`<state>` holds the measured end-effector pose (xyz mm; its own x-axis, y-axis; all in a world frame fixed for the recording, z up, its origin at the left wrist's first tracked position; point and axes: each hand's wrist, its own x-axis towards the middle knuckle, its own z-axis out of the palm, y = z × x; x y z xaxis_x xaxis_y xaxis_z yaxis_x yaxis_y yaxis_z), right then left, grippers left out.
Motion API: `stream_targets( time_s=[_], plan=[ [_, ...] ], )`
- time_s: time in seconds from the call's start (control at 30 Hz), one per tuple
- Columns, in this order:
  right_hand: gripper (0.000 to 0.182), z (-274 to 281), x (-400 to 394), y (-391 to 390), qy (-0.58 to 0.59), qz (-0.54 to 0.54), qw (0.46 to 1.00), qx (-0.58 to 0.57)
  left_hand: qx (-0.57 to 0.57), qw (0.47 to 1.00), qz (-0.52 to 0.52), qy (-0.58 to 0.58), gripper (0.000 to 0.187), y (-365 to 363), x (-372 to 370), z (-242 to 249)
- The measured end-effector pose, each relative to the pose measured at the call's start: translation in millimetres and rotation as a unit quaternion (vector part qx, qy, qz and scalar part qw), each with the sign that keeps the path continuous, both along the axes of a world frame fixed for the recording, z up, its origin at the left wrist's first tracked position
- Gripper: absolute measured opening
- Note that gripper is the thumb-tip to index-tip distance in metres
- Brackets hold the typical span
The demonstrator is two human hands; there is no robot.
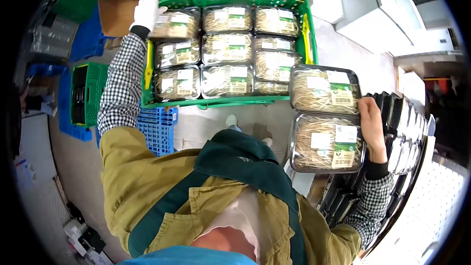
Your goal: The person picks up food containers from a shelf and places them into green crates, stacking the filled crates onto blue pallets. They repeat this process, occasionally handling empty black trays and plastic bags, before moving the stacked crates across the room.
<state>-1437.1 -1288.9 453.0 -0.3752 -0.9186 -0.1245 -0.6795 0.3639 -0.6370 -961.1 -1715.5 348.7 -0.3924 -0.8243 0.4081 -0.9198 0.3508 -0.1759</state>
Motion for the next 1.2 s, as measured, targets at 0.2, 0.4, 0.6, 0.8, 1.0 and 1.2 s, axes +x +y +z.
stream_targets(
  time_s=[0.2, 0.4, 0.6, 0.8, 1.0, 1.2],
  plan=[
    [0.020, -5, 13, -19, -0.023, -0.031, 0.999, 0.010, 0.185, 0.832, -0.498, 0.158, 0.046, 179, -187, -49],
    [0.025, -12, 14, -23, -0.033, -0.042, 0.998, 0.038, 0.213, 0.878, -0.429, 0.004, 0.076, 199, -259, -116],
    [0.033, -81, 14, -64, -0.061, 0.027, 0.994, 0.090, 0.111, 0.902, -0.397, 0.130, 0.052, 121, -231, -88],
    [0.032, -84, -3, -83, -0.019, 0.112, 0.983, 0.144, 0.073, 0.995, -0.072, -0.017, 0.065, 30, -65, -44],
    [0.043, -53, 24, -123, -0.133, 0.070, 0.966, 0.209, 0.194, 0.953, -0.233, 0.017, 0.050, 56, -7, -38],
    [0.027, -35, 65, -204, 0.049, 0.212, 0.962, -0.164, 0.164, 0.954, -0.241, 0.074, 0.024, 76, -3, -33]
  ],
)
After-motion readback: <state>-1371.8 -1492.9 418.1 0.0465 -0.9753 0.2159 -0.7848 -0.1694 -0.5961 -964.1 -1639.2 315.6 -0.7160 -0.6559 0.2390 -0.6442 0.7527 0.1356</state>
